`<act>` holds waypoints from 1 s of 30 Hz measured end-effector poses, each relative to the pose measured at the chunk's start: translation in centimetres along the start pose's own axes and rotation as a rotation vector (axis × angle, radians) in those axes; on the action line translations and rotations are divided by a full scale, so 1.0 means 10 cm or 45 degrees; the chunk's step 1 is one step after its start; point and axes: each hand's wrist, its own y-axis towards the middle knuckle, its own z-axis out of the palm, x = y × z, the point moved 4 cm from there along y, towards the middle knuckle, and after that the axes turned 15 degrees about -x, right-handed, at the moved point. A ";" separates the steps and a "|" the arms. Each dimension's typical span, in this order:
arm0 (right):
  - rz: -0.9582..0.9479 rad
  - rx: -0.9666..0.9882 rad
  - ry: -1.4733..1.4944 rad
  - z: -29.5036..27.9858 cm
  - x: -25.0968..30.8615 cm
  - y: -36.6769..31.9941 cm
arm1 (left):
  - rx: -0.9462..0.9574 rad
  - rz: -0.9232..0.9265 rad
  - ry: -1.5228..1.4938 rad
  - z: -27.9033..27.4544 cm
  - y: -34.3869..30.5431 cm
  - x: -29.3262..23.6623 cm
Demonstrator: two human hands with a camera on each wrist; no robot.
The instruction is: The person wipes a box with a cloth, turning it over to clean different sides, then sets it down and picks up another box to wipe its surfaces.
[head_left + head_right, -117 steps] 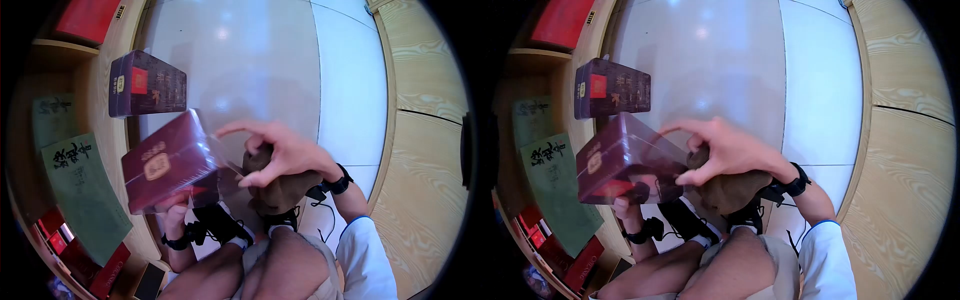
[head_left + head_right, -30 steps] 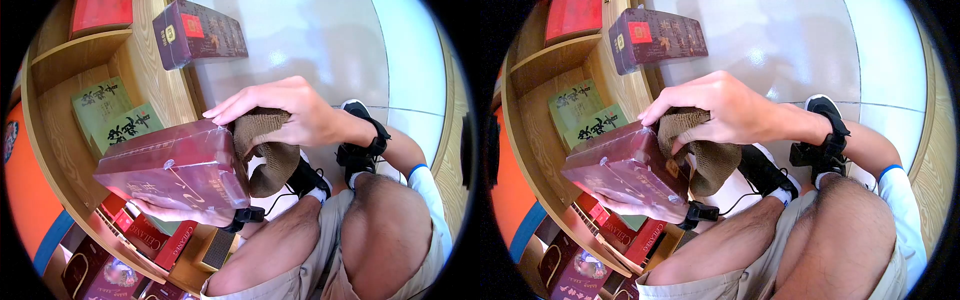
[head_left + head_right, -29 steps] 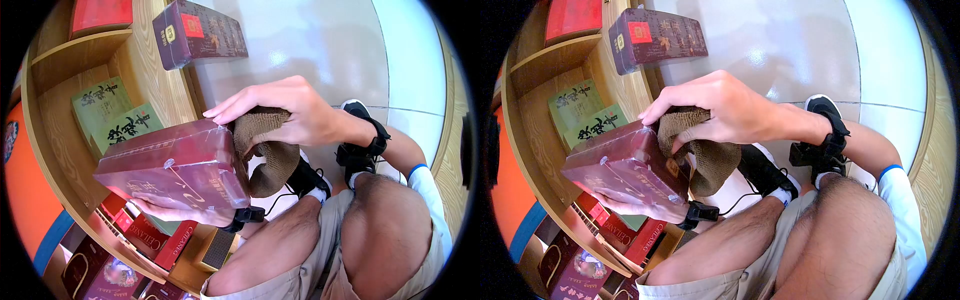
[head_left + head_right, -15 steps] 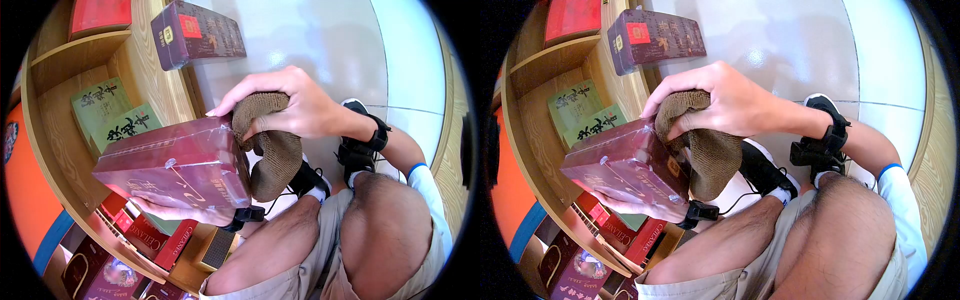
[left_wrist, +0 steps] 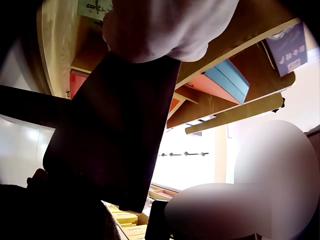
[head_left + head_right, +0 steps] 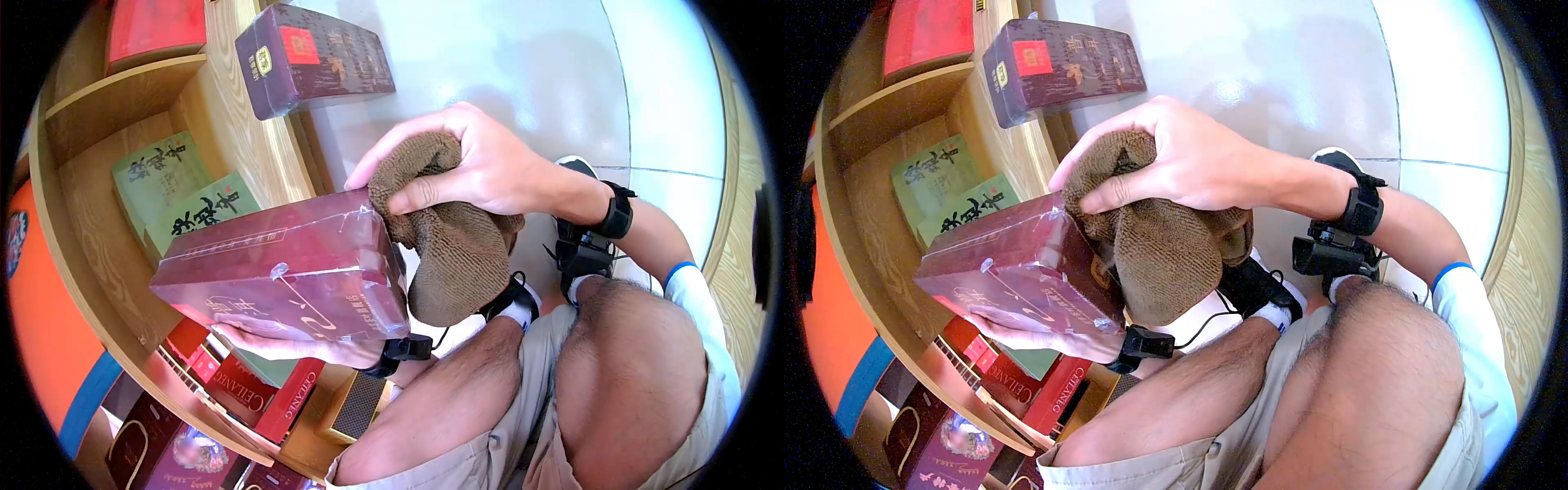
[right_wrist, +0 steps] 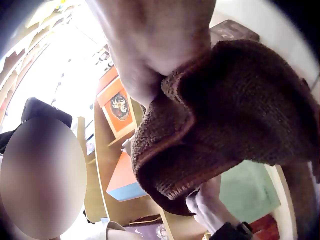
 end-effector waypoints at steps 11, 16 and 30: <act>0.432 -0.062 0.170 0.02 -0.14 -0.04 | 0.004 -0.355 -0.236 0.10 0.01 0.09; 0.388 -0.032 0.080 0.02 -0.12 -0.04 | -0.010 -0.559 -0.367 0.13 0.03 0.15; 0.199 -0.047 -0.082 0.05 -0.26 -0.08 | -0.008 -0.734 -0.445 0.07 0.07 0.19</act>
